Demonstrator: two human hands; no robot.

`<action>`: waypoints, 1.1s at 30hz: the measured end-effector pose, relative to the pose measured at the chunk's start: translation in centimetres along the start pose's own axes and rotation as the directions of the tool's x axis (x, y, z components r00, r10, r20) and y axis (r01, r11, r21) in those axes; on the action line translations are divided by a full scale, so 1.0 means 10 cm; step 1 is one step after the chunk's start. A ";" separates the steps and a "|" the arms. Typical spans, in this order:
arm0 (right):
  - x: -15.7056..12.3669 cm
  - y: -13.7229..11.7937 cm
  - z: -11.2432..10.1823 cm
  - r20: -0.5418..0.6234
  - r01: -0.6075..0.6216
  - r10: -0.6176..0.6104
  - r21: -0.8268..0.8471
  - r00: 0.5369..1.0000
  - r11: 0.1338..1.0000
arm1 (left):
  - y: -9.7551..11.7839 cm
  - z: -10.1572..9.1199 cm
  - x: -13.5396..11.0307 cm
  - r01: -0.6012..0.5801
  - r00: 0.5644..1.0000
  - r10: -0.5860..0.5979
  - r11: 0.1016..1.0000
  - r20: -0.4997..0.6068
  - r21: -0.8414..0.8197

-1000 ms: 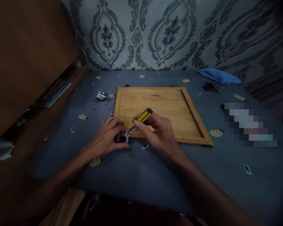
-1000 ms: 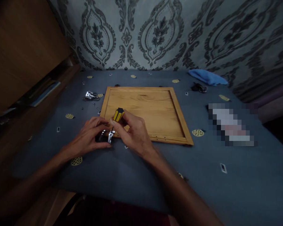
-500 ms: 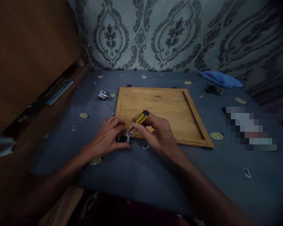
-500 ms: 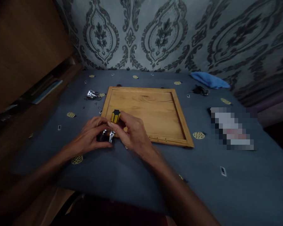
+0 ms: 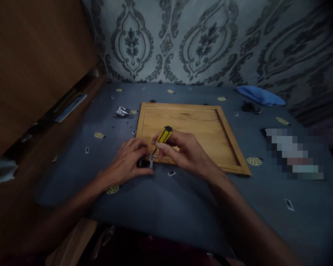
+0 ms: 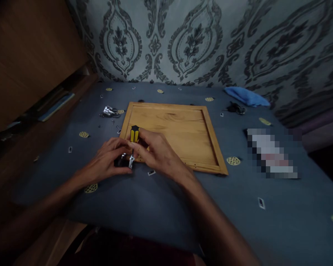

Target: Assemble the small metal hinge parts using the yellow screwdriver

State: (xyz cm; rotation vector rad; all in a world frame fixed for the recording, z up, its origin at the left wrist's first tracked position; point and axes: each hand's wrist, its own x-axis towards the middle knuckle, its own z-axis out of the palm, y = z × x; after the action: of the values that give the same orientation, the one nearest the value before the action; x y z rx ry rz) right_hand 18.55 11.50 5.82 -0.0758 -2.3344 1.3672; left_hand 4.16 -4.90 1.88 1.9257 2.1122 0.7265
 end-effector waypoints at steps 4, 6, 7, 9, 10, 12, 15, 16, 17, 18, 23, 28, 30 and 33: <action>-0.04 -0.04 0.01 -0.050 -0.032 0.036 0.074 0.998 0.997 | -0.01 0.02 0.00 0.006 1.000 -0.006 1.000 -0.021 -0.008; -0.07 -0.06 0.02 -0.129 -0.036 0.053 0.126 0.990 0.991 | -0.01 0.03 0.00 0.007 1.000 -0.007 1.000 -0.024 -0.006; -0.09 -0.07 0.02 -0.176 -0.037 0.063 0.146 0.982 0.989 | -0.02 0.03 0.00 0.006 1.000 -0.007 1.000 -0.026 -0.005; -0.11 -0.08 0.02 -0.241 -0.042 0.084 0.174 0.967 0.984 | -0.02 0.04 -0.01 0.005 1.000 -0.005 1.000 -0.030 -0.003; -0.12 -0.08 0.02 -0.252 -0.046 0.092 0.182 0.963 0.982 | -0.03 0.04 -0.01 0.005 0.999 -0.005 1.000 -0.032 -0.003; -0.12 -0.08 0.02 -0.244 -0.051 0.096 0.182 0.965 0.982 | -0.03 0.04 -0.01 0.010 0.999 -0.010 1.000 -0.033 -0.003; -0.12 -0.05 0.03 -0.210 -0.039 0.073 0.162 0.975 0.986 | -0.03 0.04 -0.01 0.010 1.000 -0.010 1.000 -0.022 0.001; -0.12 -0.04 0.04 -0.206 -0.032 0.064 0.155 0.976 0.987 | -0.03 0.03 -0.01 0.008 1.000 -0.008 1.000 -0.018 0.004; -0.13 -0.04 0.04 -0.203 -0.029 0.059 0.148 0.977 0.989 | -0.03 0.03 -0.01 0.006 1.000 -0.006 1.000 -0.014 0.006; -0.13 -0.03 0.05 -0.201 -0.031 0.059 0.141 0.978 0.989 | -0.03 0.02 0.00 0.006 1.000 -0.006 1.000 -0.012 0.007; -0.14 -0.01 0.07 -0.195 -0.061 0.085 0.126 0.977 0.990 | -0.03 0.02 0.00 0.019 1.000 -0.019 1.000 -0.006 -0.006; -0.14 -0.01 0.07 -0.180 -0.051 0.068 0.099 0.981 0.994 | -0.04 0.04 -0.01 0.017 1.000 -0.017 1.000 -0.024 -0.019; -0.14 -0.01 0.07 -0.178 -0.049 0.064 0.088 0.982 0.995 | -0.04 0.05 -0.01 0.011 0.999 -0.011 1.000 -0.032 -0.010; -0.15 -0.01 0.06 -0.196 -0.045 0.064 0.100 0.979 0.994 | -0.04 0.04 -0.01 0.013 1.000 -0.012 1.000 -0.027 0.011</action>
State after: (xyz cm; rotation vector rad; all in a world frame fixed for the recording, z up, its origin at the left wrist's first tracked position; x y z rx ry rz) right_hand 19.72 10.54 5.17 -0.2383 -2.1135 1.4254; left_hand 3.98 -4.92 1.31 1.9171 2.1467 0.7439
